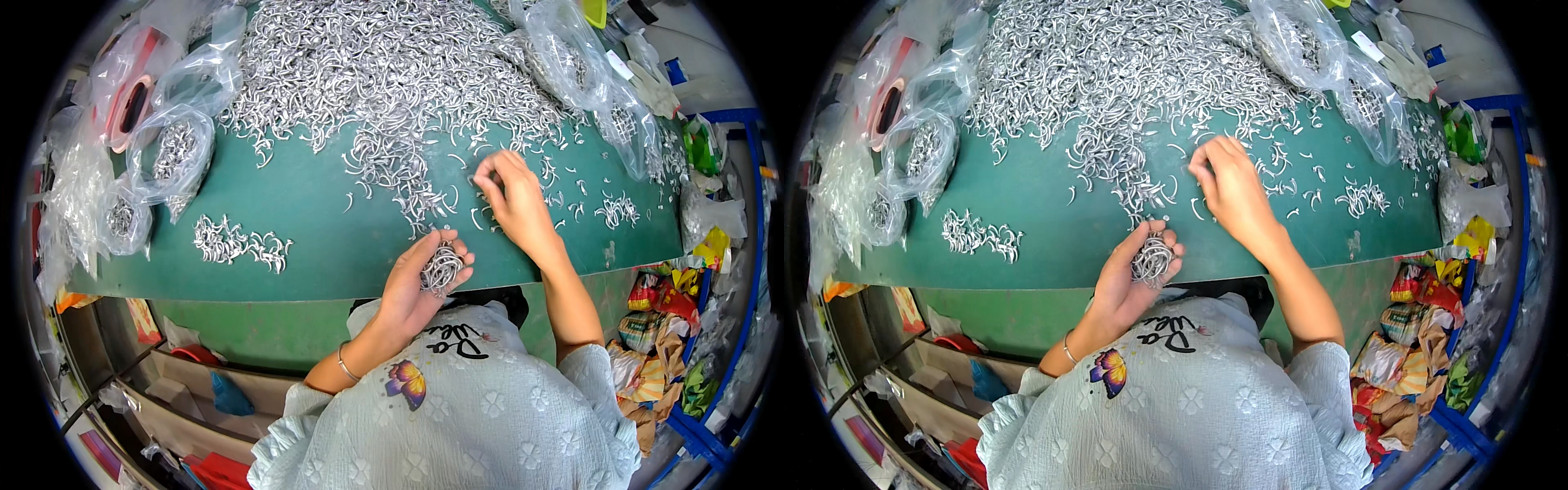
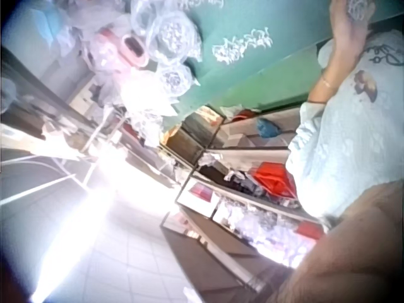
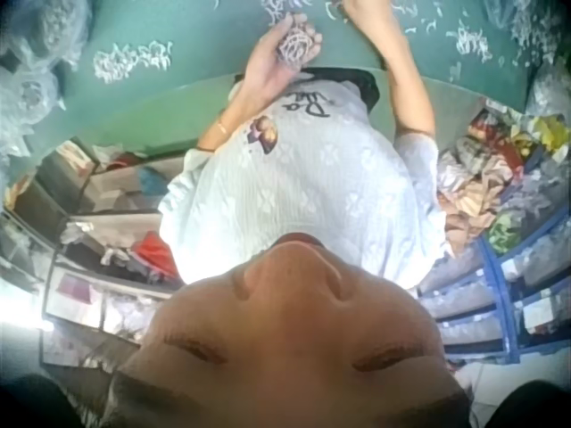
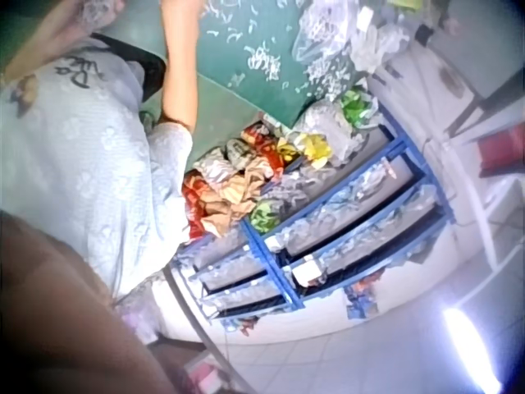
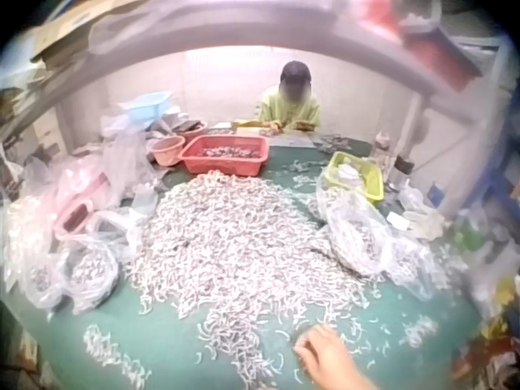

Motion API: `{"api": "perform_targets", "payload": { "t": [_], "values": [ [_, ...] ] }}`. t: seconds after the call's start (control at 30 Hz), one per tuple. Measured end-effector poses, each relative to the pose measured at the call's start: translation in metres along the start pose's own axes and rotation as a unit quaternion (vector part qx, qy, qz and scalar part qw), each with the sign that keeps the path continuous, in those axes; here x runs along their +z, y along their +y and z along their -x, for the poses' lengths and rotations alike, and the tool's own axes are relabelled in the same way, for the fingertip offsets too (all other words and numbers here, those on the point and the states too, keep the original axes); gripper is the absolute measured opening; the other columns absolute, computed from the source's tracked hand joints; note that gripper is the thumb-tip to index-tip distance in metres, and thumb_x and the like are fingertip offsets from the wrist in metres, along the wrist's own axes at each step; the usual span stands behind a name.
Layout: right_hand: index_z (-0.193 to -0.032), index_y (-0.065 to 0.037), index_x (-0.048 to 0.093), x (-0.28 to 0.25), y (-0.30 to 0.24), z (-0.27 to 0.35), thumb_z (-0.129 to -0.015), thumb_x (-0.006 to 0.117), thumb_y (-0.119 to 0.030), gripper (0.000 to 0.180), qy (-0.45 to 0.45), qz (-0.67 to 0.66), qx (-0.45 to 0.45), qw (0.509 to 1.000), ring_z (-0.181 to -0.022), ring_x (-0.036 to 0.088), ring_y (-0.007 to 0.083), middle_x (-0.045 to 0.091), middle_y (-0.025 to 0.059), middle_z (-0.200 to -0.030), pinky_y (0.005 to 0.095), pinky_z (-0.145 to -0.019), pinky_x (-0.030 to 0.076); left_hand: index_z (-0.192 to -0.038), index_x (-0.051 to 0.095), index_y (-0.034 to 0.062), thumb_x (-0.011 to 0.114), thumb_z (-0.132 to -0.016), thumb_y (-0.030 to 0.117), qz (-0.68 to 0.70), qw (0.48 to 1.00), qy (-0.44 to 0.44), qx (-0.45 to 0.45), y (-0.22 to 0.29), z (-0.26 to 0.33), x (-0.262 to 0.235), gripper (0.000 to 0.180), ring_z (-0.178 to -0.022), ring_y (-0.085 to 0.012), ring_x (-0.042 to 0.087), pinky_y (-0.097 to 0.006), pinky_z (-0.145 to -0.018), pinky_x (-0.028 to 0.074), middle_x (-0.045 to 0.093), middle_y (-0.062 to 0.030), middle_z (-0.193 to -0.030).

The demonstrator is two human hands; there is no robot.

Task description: The person picks up and sorts small curved metal components by hand on a green workbench and puts them into plastic containers.

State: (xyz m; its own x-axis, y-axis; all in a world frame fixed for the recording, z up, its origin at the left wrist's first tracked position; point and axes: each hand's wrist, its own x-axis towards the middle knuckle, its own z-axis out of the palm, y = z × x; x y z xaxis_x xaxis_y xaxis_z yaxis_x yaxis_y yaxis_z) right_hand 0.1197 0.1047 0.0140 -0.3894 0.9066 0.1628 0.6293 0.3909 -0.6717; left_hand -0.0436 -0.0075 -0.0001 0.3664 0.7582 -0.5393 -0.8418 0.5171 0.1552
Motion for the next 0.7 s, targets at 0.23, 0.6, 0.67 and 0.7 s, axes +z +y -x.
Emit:
{"api": "perform_targets", "payload": {
  "t": [0.23, 0.6, 0.67, 0.7],
  "values": [
    [-0.089, -0.002, 0.058, -0.004, -0.017, -0.002, -0.077, 0.070, -0.009, 0.019, -0.048, -0.040, -0.020, 0.998, -0.083, 0.054, 0.0285, 0.057, 0.0097, -0.083, 0.0382, -0.074, 0.043, -0.115, 0.056, 0.0015, 0.048, -0.099, 0.027, 0.006, 0.999, 0.023, 0.022, 0.000, 0.001, 0.009, 0.031, -0.095, -0.0207, 0.064, -0.034, -0.083, 0.056, 0.063, -0.0098, -0.100],
    [-0.084, -0.003, 0.058, 0.002, -0.016, 0.007, -0.081, 0.063, -0.002, 0.007, -0.046, -0.066, 0.031, 0.996, -0.072, 0.052, 0.0232, 0.057, 0.0068, -0.076, 0.0337, -0.071, 0.040, -0.112, 0.057, 0.0029, 0.051, -0.098, 0.025, 0.019, 1.000, -0.016, -0.001, -0.002, 0.011, -0.006, 0.027, -0.089, -0.0187, 0.064, -0.029, -0.073, 0.057, 0.063, -0.0082, -0.096],
    [-0.086, -0.003, 0.059, -0.004, -0.022, 0.006, -0.082, 0.064, -0.002, 0.006, -0.086, -0.117, 0.076, 0.986, -0.070, 0.050, 0.0169, 0.057, 0.0039, -0.075, 0.0296, -0.068, 0.040, -0.113, 0.057, 0.0024, 0.051, -0.098, 0.025, 0.015, 1.000, -0.013, 0.001, -0.002, 0.011, -0.005, 0.027, -0.089, -0.0188, 0.064, -0.029, -0.074, 0.057, 0.063, -0.0082, -0.096],
    [-0.087, -0.003, 0.059, -0.006, -0.023, 0.006, -0.083, 0.064, -0.003, 0.006, -0.105, -0.143, 0.098, 0.979, -0.068, 0.050, 0.0137, 0.056, 0.0024, -0.075, 0.0276, -0.067, 0.040, -0.113, 0.057, 0.0022, 0.051, -0.098, 0.025, 0.012, 1.000, -0.011, 0.001, -0.002, 0.012, -0.004, 0.028, -0.090, -0.0189, 0.064, -0.029, -0.074, 0.057, 0.063, -0.0082, -0.096]
  ]
}}
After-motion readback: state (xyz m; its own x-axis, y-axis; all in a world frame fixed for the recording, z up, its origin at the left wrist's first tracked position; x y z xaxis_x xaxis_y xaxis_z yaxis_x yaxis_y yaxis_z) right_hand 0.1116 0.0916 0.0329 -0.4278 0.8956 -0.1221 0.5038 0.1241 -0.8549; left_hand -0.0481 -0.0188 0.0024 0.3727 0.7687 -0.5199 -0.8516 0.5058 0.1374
